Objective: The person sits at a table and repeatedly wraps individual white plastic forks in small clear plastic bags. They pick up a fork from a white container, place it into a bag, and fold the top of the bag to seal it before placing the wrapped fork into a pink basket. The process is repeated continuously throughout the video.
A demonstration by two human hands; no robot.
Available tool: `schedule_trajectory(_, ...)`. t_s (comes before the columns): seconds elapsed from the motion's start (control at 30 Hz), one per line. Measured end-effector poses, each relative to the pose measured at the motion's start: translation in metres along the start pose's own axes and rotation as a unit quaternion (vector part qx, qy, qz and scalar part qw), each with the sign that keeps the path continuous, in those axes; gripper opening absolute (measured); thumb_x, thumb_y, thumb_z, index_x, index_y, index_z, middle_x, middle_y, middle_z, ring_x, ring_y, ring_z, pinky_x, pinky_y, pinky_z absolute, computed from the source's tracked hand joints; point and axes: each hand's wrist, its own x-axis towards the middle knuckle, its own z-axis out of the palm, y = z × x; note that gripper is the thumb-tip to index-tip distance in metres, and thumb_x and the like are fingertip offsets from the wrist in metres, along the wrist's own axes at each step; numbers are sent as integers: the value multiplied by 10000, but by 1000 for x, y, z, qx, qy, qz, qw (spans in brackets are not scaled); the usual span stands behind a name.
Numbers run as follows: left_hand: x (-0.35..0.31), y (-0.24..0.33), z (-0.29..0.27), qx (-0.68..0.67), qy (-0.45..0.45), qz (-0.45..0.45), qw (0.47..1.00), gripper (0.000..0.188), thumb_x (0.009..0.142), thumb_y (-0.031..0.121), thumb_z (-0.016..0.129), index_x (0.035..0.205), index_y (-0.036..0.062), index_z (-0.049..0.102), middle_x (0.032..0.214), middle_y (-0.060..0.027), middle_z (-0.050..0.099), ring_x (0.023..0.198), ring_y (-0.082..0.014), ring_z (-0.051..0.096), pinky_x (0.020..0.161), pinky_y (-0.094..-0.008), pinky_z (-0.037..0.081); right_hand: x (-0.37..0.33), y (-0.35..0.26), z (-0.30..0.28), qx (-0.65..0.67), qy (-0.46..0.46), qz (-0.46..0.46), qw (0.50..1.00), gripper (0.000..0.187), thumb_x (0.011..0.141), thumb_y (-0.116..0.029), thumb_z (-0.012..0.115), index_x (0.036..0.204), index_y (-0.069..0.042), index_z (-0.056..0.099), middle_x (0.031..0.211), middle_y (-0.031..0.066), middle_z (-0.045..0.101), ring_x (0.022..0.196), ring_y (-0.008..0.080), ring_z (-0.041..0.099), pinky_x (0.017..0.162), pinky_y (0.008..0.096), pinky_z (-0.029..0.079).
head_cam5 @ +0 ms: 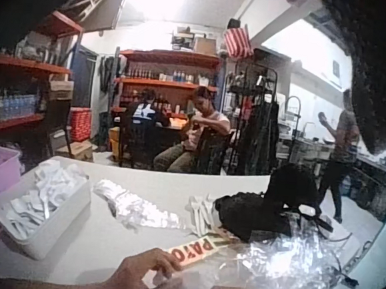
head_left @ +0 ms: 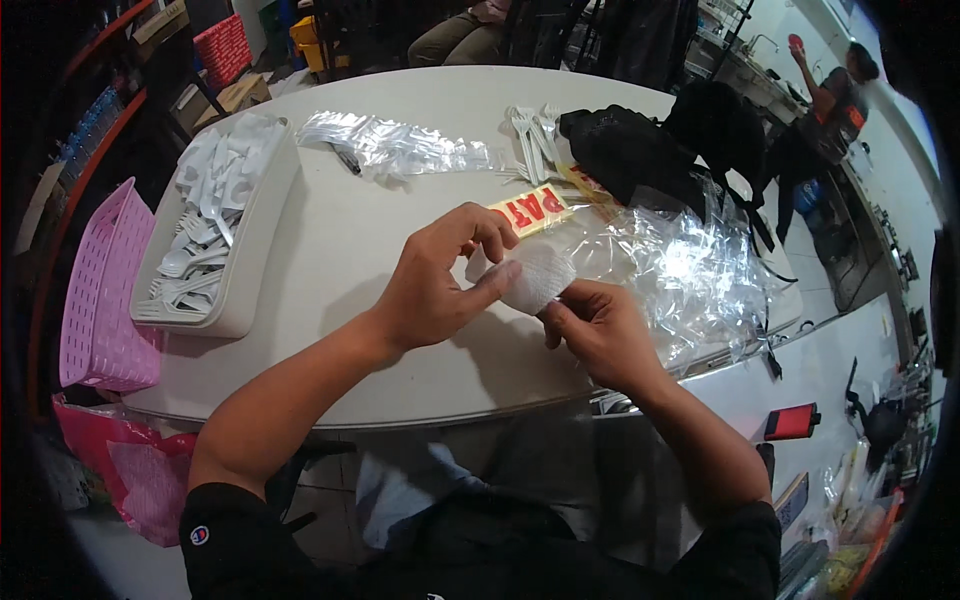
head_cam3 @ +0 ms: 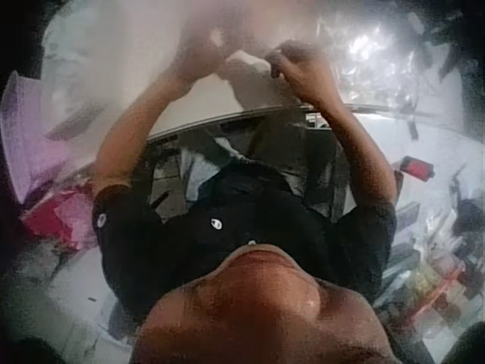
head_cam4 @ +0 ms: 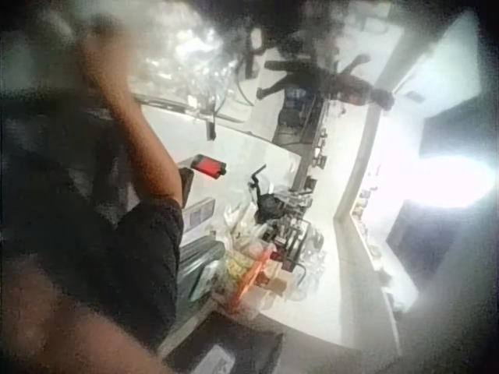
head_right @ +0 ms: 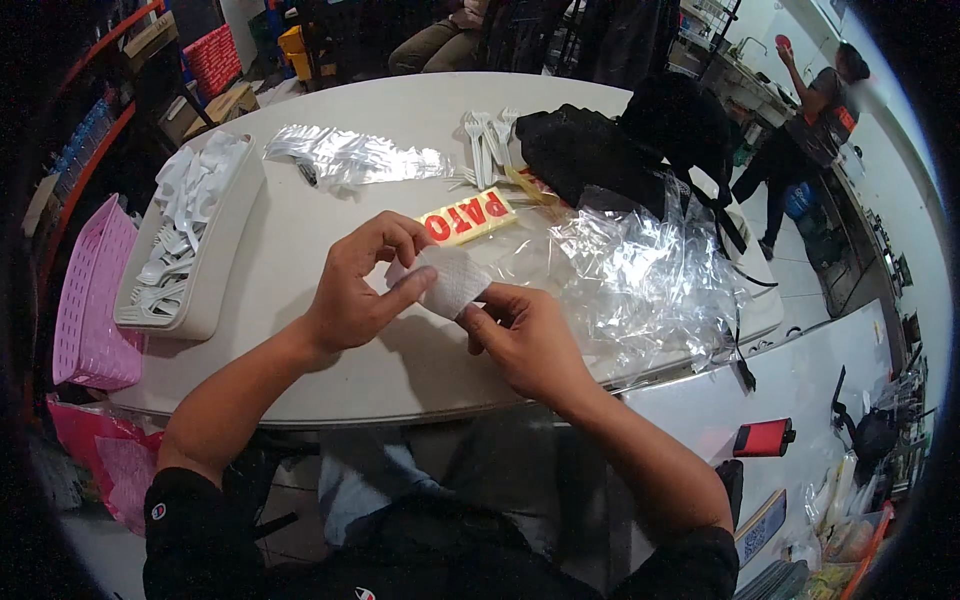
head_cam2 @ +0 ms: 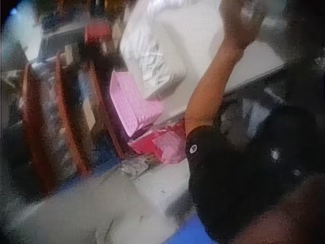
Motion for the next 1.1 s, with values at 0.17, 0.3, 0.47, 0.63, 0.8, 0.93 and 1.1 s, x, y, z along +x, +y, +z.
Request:
schedule_trajectory(0.17, -1, 3, 2, 44, 22, -27, 998, 174, 811, 41, 698, 879, 37, 538, 832, -44, 598, 755, -109, 572, 703, -281, 500, -1, -3, -3, -15, -28, 8, 999, 234, 943, -197, 596, 964, 27, 660, 697, 34, 636, 648, 70, 558, 604, 241, 436)
schedule_trajectory(0.3, -2, 2, 2, 51, 34, -20, 998, 171, 829, 44, 686, 916, 33, 538, 838, -44, 595, 767, -104, 571, 699, -282, 498, 1, -8, -5, -21, -50, 11, 998, 257, 950, -226, 592, 967, 23, 656, 703, 26, 636, 668, 66, 559, 621, 245, 439)
schedule_trajectory(0.47, 2, 3, 1, 55, 54, -17, 997, 189, 841, 47, 679, 965, 27, 538, 839, -45, 592, 782, -103, 575, 708, -291, 503, -1, -10, -4, -7, -59, -15, 998, 282, 953, -254, 595, 968, 21, 656, 706, 29, 635, 683, 67, 562, 627, 251, 440)
schedule_trajectory(0.63, -1, 0, 3, 47, 61, -14, 997, 233, 835, 55, 670, 1033, 35, 550, 803, -39, 579, 739, -100, 551, 680, -273, 479, 1, -10, 0, -26, -32, -16, 999, 298, 949, -272, 597, 945, 18, 668, 688, 56, 643, 647, 86, 574, 609, 263, 452)
schedule_trajectory(0.8, -1, 10, -1, 19, 19, -98, 995, 266, 843, 92, 657, 1091, 63, 565, 759, -23, 556, 679, -89, 501, 639, -254, 450, 2, -1, 0, -112, -11, -26, 993, 276, 933, -262, 615, 930, 5, 682, 618, 83, 611, 573, 100, 561, 559, 286, 448)
schedule_trajectory(0.93, 5, 7, -8, -7, -33, -156, 987, 236, 848, 105, 657, 1074, 81, 593, 758, -5, 554, 671, -68, 483, 634, -240, 437, 2, -4, -9, -140, -40, -26, 989, 272, 925, -260, 626, 936, 7, 683, 615, 91, 608, 562, 115, 563, 553, 300, 446)
schedule_trajectory(1.1, 9, 2, -17, -40, -100, -214, 971, 157, 856, 88, 637, 1012, 73, 620, 802, 17, 572, 675, -57, 481, 647, -224, 432, 3, -3, -14, -147, -51, -51, 986, 275, 916, -259, 641, 977, 4, 694, 719, 142, 673, 612, 162, 629, 603, 311, 486)
